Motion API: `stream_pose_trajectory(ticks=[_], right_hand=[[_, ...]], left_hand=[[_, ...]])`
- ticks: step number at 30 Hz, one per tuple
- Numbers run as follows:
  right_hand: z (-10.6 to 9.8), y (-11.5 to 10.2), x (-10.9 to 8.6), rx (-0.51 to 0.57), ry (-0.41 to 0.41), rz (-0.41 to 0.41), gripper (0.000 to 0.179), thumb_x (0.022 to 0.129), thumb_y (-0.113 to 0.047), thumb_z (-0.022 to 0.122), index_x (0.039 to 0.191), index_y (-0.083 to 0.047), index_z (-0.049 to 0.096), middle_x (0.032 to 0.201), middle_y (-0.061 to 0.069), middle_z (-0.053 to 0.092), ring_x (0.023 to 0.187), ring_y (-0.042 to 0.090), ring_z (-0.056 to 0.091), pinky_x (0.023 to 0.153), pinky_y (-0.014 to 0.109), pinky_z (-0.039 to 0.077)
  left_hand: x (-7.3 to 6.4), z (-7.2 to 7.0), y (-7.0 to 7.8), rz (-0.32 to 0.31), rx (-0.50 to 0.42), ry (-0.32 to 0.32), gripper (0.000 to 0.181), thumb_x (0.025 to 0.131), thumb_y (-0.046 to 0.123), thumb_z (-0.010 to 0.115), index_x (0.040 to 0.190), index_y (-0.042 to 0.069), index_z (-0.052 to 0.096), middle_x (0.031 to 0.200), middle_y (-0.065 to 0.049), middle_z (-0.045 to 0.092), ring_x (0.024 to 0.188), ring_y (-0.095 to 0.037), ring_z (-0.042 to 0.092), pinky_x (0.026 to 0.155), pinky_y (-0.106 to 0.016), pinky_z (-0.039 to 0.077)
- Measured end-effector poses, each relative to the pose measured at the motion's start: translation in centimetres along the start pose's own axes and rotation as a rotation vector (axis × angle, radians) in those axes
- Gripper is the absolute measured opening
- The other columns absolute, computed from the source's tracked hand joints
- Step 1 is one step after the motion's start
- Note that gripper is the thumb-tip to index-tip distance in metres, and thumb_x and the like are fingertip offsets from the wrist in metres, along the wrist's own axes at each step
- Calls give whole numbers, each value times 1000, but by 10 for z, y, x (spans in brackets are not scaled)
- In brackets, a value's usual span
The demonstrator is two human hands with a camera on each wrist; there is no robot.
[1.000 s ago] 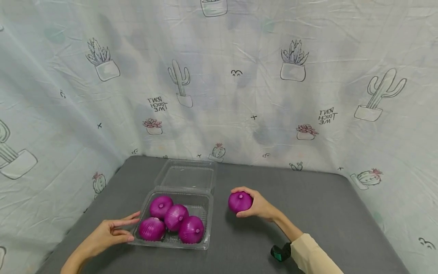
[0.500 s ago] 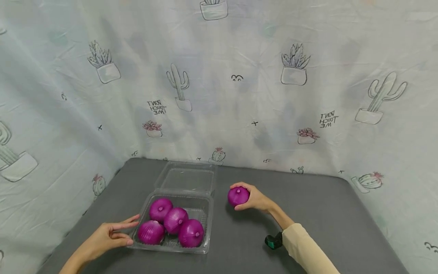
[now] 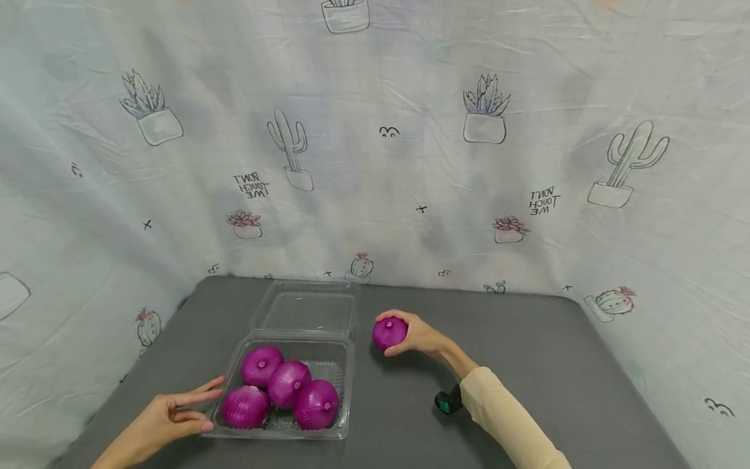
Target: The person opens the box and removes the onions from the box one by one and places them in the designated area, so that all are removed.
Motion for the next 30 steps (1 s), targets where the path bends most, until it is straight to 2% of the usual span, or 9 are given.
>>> stream_pose_trajectory(ticks=[9,18,25,30], right_hand=[[-3,5,19,57,26,3,73,71,3,82,135,3,47,138,15,46,114,27,51,88,41,51],[-21,9,32,74,113,9,73,72,3,82,135,5,46,133,14,48,112,28,52,86,38,52],[-33,12,41,65,164,18,71,70,5,82,133,2,50,133,15,48,113,29,51,88,39,51],[-32,18,47,54,167,49,73,70,4,82,136,-1,50,136,14,47,116,30,50,90,40,50]], left_hand=[[-4,-1,2,-21,30,34,44,95,-6,52,138,-9,42,139,30,43,102,-20,66,81,-30,54],[0,2,6,28,108,53,46,93,-6,54,135,-18,38,140,27,43,98,-26,67,79,-31,55],[2,3,7,56,117,52,47,93,-7,55,133,-22,36,141,25,43,95,-29,67,78,-28,55],[0,4,6,80,84,50,45,92,-9,55,134,-16,43,141,24,44,94,-27,68,76,-29,55]])
Point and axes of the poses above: each hand's wrist, its own x-axis towards the middle knuckle, its own z-axis out of the palm, y = z × x, the point moved 5 cm from there along x, towards the middle knuckle
